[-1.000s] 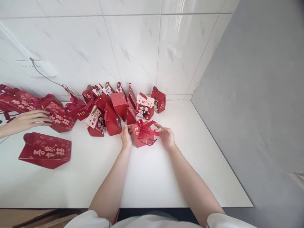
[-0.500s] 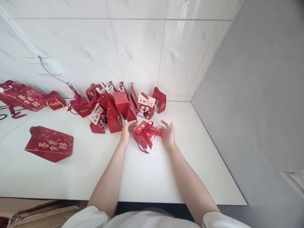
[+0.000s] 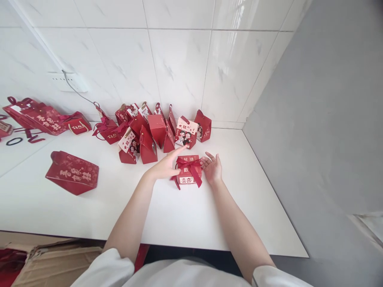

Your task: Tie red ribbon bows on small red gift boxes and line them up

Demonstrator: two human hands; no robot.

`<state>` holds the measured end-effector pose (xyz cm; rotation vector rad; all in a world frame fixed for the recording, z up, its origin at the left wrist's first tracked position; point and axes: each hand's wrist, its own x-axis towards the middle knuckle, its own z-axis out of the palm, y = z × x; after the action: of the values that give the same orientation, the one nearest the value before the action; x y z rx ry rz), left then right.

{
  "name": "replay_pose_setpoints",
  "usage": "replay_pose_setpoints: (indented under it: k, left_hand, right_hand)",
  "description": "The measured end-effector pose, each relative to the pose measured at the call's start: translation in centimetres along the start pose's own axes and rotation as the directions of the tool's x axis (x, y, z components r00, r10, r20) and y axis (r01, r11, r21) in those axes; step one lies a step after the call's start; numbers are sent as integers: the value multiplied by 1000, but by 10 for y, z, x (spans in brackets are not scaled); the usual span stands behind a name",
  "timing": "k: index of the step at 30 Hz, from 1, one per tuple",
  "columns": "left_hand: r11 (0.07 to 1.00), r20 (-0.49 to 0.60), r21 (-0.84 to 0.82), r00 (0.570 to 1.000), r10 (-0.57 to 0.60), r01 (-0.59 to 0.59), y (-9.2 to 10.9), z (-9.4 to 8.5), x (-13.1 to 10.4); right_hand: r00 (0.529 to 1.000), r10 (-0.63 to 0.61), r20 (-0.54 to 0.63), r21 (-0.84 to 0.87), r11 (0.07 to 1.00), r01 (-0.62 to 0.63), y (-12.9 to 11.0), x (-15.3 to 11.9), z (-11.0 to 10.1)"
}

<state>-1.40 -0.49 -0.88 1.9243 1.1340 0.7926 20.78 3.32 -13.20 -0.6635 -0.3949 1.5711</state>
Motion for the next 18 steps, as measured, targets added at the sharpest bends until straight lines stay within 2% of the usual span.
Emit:
replay_pose_setpoints:
  k: [2, 4, 6, 8, 10, 12, 13, 15, 18]
  left_hand:
    - [996, -86, 89, 996, -14, 21, 11, -8, -2]
    - [971, -202, 204, 976, -84, 126, 26, -3, -1]
    - [888, -335, 356, 927, -167, 289, 40, 17, 3]
    - [742, -394, 525, 892, -222, 417, 51, 46, 12]
    - [642, -381, 650, 905, -188, 406, 56, 75, 22]
    - [587, -367, 709, 915, -166, 391, 57, 94, 30]
    - [567, -364, 723, 915, -173, 395, 56, 97, 31]
    - [538, -362, 733, 908, -211, 417, 52, 91, 28]
    - [516, -311, 728, 887, -340, 453, 45, 62, 13]
  right_hand:
    - [1000, -13, -12, 4, 1000, 13, 0, 0, 0]
    - [999, -34, -28, 6, 999, 34, -1, 2, 0]
    - [997, -61, -48, 2, 998, 62, -3, 4, -2]
    - [994, -88, -70, -7, 996, 88, -7, 7, -4]
    - [991, -101, -91, -12, 995, 101, -12, 10, -8]
    - [989, -96, -111, -5, 995, 97, -17, 12, -13]
    - [989, -90, -121, 4, 996, 91, -19, 13, -16]
    - [987, -68, -146, 25, 997, 72, -23, 13, -21]
    - [982, -35, -184, 67, 997, 48, -26, 13, -27]
